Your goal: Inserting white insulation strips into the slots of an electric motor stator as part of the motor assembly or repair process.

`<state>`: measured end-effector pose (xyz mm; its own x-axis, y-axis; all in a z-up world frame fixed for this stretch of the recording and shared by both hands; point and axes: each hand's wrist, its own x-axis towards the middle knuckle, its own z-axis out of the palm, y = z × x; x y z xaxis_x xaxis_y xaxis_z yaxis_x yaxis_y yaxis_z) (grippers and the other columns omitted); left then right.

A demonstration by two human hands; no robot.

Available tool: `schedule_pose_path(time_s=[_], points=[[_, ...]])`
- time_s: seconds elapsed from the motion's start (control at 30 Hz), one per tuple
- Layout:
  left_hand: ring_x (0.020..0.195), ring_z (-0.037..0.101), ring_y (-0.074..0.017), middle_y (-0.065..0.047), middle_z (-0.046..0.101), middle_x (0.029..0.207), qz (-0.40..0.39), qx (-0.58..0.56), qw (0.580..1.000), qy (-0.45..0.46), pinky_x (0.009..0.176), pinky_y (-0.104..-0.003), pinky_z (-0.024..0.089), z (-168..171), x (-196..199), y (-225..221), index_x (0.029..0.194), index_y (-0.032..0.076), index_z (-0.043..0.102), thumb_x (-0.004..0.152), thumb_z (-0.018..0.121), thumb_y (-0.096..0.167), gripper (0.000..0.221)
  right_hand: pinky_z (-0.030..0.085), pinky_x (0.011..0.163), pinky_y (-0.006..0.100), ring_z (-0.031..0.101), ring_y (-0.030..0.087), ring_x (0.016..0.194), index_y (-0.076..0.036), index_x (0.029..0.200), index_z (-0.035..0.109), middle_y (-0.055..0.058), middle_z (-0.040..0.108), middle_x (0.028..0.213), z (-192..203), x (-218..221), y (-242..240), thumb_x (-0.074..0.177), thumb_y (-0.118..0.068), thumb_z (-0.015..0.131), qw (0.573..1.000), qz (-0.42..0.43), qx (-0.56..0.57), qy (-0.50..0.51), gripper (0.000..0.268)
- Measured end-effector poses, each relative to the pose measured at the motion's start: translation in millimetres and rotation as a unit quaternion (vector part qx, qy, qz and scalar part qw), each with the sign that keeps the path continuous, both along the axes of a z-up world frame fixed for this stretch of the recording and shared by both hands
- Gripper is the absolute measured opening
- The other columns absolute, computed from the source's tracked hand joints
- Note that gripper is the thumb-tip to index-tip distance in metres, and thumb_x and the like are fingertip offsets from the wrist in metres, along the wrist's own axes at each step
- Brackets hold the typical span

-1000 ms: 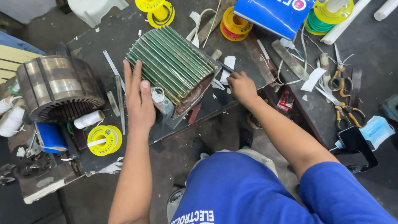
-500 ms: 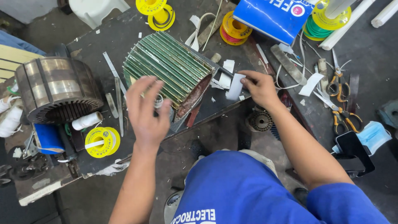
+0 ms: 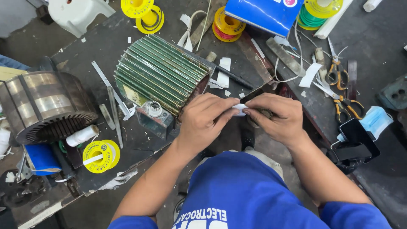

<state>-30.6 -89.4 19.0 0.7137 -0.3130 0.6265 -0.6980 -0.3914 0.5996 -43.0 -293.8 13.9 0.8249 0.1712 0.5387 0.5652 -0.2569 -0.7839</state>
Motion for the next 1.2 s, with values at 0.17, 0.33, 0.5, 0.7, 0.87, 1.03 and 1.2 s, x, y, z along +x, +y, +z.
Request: schedule_pose_path(time_s=[0.17, 0.33, 0.5, 0.7, 0.87, 1.03, 1.2], points=[[0.07, 0.066, -0.0227, -0.001, 0.066, 0.076, -0.02, -0.03, 0.998, -0.045, 0.071, -0.036, 0.056, 6, -5, -3, 0.096, 0.012, 0.073, 0.092, 0.072, 0.014, 0.005, 0.06, 0.061, 0.041, 0.071, 0.031, 0.066, 0.003, 0.087, 0.074, 0.014, 0.071, 0.076, 4, -6, 7, 0.08, 0.008, 0.076, 0.998, 0.022, -0.01, -0.056, 0.009], [0.065, 0.063, -0.0206, 0.002, 0.063, 0.07, -0.022, -0.084, 0.996, 0.024, 0.066, -0.033, 0.055, -5, -14, -1, 0.088, 0.015, 0.072, 0.091, 0.071, 0.016, 0.003, 0.057, 0.065, 0.042, 0.07, 0.031, 0.072, 0.003, 0.097, 0.072, 0.017, 0.072, 0.083, -2, -5, 9, 0.084, -0.006, 0.078, 0.996, 0.071, 0.045, 0.005, 0.017], [0.073, 0.062, -0.0123, -0.005, 0.061, 0.079, 0.066, -0.301, 0.908, 0.284, 0.069, -0.03, 0.054, -44, -35, -3, 0.096, 0.005, 0.061, 0.099, 0.059, 0.013, 0.009, 0.054, 0.072, 0.04, 0.073, 0.03, 0.075, -0.003, 0.089, 0.074, 0.016, 0.075, 0.085, -39, -14, -13, 0.083, -0.01, 0.077, 0.991, 0.046, 0.01, 0.122, 0.01], [0.093, 0.069, -0.0391, -0.021, 0.069, 0.094, 0.009, -0.131, 0.934, 0.333, 0.08, -0.046, 0.054, -38, -55, -9, 0.103, 0.002, 0.064, 0.098, 0.061, 0.019, 0.018, 0.049, 0.061, 0.021, 0.067, 0.012, 0.068, 0.005, 0.104, 0.064, 0.013, 0.068, 0.075, -49, -16, -5, 0.094, -0.005, 0.066, 0.955, -0.033, 0.211, 0.206, 0.014], [0.098, 0.068, -0.0324, -0.014, 0.068, 0.105, 0.032, -0.084, 0.973, 0.214, 0.086, -0.044, 0.055, -21, -49, -2, 0.123, 0.006, 0.063, 0.092, 0.071, 0.025, 0.038, 0.054, 0.06, 0.025, 0.067, 0.013, 0.069, 0.004, 0.116, 0.065, 0.013, 0.073, 0.08, -42, -21, -14, 0.086, -0.001, 0.073, 0.967, -0.008, 0.124, 0.22, 0.031], [0.076, 0.07, -0.0235, -0.005, 0.071, 0.083, 0.014, -0.099, 0.989, 0.114, 0.071, -0.035, 0.059, -11, -42, -15, 0.118, 0.01, 0.07, 0.088, 0.076, 0.012, 0.031, 0.059, 0.06, 0.032, 0.073, 0.017, 0.073, -0.002, 0.109, 0.074, 0.013, 0.076, 0.08, -28, -29, -10, 0.08, -0.003, 0.078, 0.986, 0.001, 0.032, 0.162, 0.029], [0.067, 0.07, -0.0211, -0.003, 0.073, 0.079, 0.024, -0.121, 0.987, 0.101, 0.063, -0.03, 0.058, -13, -46, -22, 0.1, 0.01, 0.077, 0.086, 0.077, 0.009, 0.014, 0.061, 0.059, 0.036, 0.075, 0.024, 0.069, -0.002, 0.092, 0.077, 0.013, 0.075, 0.074, -14, -37, -6, 0.08, 0.002, 0.077, 0.995, -0.022, 0.01, 0.095, 0.013]])
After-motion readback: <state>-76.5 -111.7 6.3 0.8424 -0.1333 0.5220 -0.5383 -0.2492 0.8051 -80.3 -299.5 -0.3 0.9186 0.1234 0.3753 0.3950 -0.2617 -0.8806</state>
